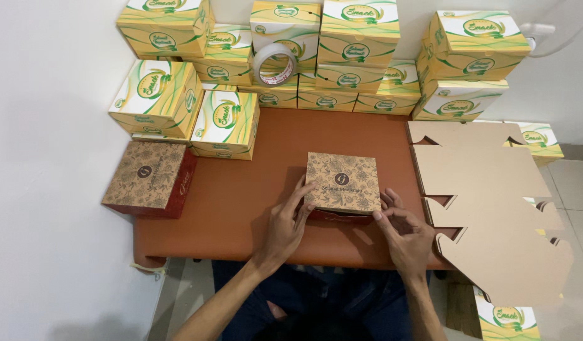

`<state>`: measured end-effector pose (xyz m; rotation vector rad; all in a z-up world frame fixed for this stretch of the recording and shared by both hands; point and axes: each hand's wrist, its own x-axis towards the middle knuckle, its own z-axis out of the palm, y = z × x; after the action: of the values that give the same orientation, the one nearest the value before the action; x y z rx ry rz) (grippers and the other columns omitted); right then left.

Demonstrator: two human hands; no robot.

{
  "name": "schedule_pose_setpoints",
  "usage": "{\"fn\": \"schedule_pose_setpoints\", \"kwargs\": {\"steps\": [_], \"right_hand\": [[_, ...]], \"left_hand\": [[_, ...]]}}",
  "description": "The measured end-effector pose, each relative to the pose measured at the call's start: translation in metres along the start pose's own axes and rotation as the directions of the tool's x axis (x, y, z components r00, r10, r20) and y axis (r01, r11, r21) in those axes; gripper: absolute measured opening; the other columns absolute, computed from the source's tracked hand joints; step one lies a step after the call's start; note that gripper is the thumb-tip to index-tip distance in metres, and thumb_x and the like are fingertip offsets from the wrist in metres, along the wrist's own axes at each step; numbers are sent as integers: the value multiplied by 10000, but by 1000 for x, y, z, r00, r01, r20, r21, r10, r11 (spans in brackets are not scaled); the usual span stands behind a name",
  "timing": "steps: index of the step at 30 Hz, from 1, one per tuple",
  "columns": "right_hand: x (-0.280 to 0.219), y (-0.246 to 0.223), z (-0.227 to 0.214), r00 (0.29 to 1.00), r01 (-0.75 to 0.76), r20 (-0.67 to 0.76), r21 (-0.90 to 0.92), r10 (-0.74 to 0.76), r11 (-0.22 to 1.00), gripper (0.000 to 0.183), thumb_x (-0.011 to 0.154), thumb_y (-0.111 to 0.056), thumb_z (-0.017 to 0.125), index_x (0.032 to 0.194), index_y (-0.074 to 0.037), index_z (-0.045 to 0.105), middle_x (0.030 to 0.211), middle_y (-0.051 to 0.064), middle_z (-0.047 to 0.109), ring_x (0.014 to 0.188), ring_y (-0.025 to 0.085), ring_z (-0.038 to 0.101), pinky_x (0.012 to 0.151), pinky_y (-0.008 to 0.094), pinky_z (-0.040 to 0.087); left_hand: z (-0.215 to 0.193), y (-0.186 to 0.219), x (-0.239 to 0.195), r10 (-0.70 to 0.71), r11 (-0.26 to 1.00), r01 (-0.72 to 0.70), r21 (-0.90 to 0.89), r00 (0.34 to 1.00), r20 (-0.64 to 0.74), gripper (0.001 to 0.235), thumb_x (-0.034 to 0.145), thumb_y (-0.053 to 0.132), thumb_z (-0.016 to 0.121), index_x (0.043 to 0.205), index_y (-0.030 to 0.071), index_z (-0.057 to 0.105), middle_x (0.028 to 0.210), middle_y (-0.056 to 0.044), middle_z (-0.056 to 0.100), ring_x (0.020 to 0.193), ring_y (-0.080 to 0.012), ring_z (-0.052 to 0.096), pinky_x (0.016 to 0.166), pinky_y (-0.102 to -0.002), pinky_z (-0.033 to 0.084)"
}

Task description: The person assembles a cardboard box by folding the flaps of a flat sheet and tucking the tabs into slots to form the base. They then place a smaller, pre-assembled box inside the new container and close the lid. The person repeats the folding process with another flat cardboard sheet.

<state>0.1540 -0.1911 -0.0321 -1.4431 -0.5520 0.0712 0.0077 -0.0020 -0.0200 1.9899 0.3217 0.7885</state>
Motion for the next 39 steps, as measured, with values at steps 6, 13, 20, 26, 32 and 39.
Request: {"fn": "schedule_pose_setpoints", "kwargs": {"steps": [6, 13, 20, 26, 32, 39], "right_hand": [[4, 12, -11, 995, -48, 90, -31, 50, 998, 124, 883, 35, 824, 953, 79, 733, 1521, 293, 611, 1376, 403, 607, 1101, 451, 558], [16, 13, -21, 981, -94, 177, 45, 85, 995, 139, 848, 66, 831, 927, 89, 718, 1533, 274, 600, 1357, 391, 619, 1124, 493, 550], [15, -15, 6, 974, -102, 198, -35, 107, 994, 408, 966, -11, 711, 1369, 17, 653, 1608, 272, 519, 1506, 409, 444, 1212, 524, 438], [15, -11, 16, 984, 0, 173, -168, 29, 986, 240, 1013, -46, 710, 1238, -25, 790, 1404, 262, 689, 1480, 347, 511, 1220, 471, 439], [24, -15, 17, 981, -89, 163, -96, 104, 991, 314, 980, -58, 743, 1292, -26, 753, 1564, 278, 553, 1502, 404, 432, 1199, 505, 445], [36, -27, 35, 904, -33, 399, -298, 155, 954, 608, 1132, -313, 368, 1674, -48, 289, 1738, 378, 65, 1565, 608, 46, 1197, 840, 95]], "left_hand": [[-7, 3, -3, -18, 1000, 18, 13, 999, 36, 415, 1123, 290, 536, 1480, 94, 615, 1550, -321, 558, 1338, -533, 586, 1011, -648, 553], [-7, 0, -2, -18, 1000, 18, -8, 1000, 24, 410, 1114, 296, 573, 1461, 88, 634, 1543, -323, 566, 1352, -525, 578, 999, -628, 569], [-8, 12, -2, -48, 999, 48, -25, 999, 19, 423, 1084, 272, 610, 1458, 78, 644, 1528, -347, 564, 1372, -531, 554, 1020, -620, 551], [-11, 21, 3, -50, 998, 50, -32, 999, 7, 413, 1056, 209, 625, 1431, 36, 650, 1517, -384, 556, 1405, -569, 512, 1094, -658, 482], [-14, 36, 16, -69, 997, 70, -13, 997, 36, 464, 1014, 210, 614, 1414, -24, 601, 1656, -449, 235, 1436, -663, 394, 1113, -784, 374], [9, 36, 37, -171, 982, 180, -50, 974, 146, 676, 1053, 295, 520, 1635, 4, 336, 1699, -445, -152, 1470, -703, 278, 1062, -838, 395]]}}
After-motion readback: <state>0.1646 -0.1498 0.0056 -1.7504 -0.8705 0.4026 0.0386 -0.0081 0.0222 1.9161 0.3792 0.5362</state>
